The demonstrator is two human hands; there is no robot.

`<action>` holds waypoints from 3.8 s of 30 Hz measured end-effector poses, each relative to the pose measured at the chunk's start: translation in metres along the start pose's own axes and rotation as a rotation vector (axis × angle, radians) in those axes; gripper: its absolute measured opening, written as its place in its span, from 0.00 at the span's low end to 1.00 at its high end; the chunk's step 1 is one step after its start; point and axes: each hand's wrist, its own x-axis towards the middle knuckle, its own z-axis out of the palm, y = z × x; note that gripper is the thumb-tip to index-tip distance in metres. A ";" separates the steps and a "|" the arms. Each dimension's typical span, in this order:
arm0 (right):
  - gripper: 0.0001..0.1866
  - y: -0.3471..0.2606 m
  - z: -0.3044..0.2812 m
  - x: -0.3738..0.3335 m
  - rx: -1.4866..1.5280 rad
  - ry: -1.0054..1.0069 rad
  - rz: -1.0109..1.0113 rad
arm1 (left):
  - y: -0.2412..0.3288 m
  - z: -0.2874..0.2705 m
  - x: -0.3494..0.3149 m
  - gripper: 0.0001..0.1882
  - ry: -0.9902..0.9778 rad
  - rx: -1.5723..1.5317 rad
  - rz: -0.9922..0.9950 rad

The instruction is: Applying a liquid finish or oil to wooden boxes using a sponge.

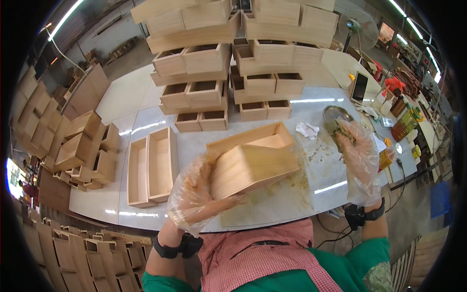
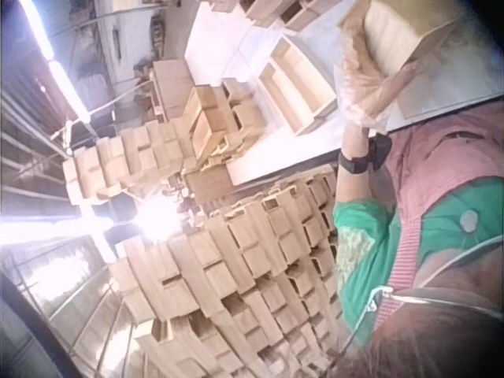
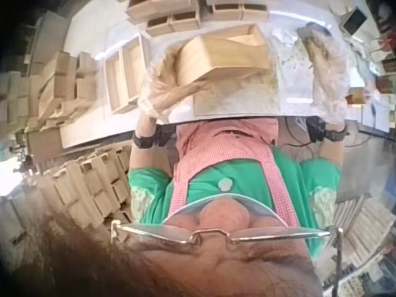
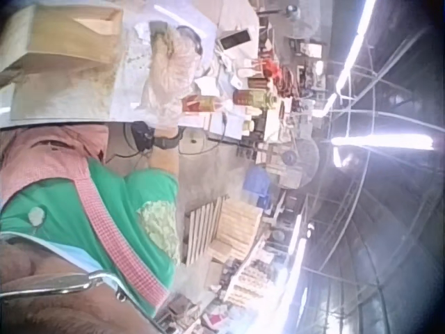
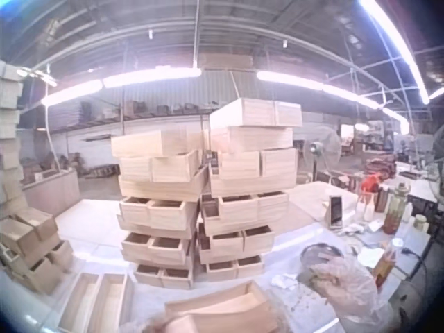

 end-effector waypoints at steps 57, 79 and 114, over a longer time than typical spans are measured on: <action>0.12 -0.092 0.031 0.041 -0.476 -0.588 -0.855 | -0.028 0.095 0.067 0.46 -0.240 -0.398 -0.024; 0.12 -0.047 0.017 0.075 -0.565 -0.426 -0.608 | -0.023 0.097 0.069 0.43 -0.169 -0.239 0.067; 0.06 -0.065 0.001 0.060 -0.191 -0.484 -0.341 | -0.025 0.091 0.067 0.47 -0.230 -0.339 -0.006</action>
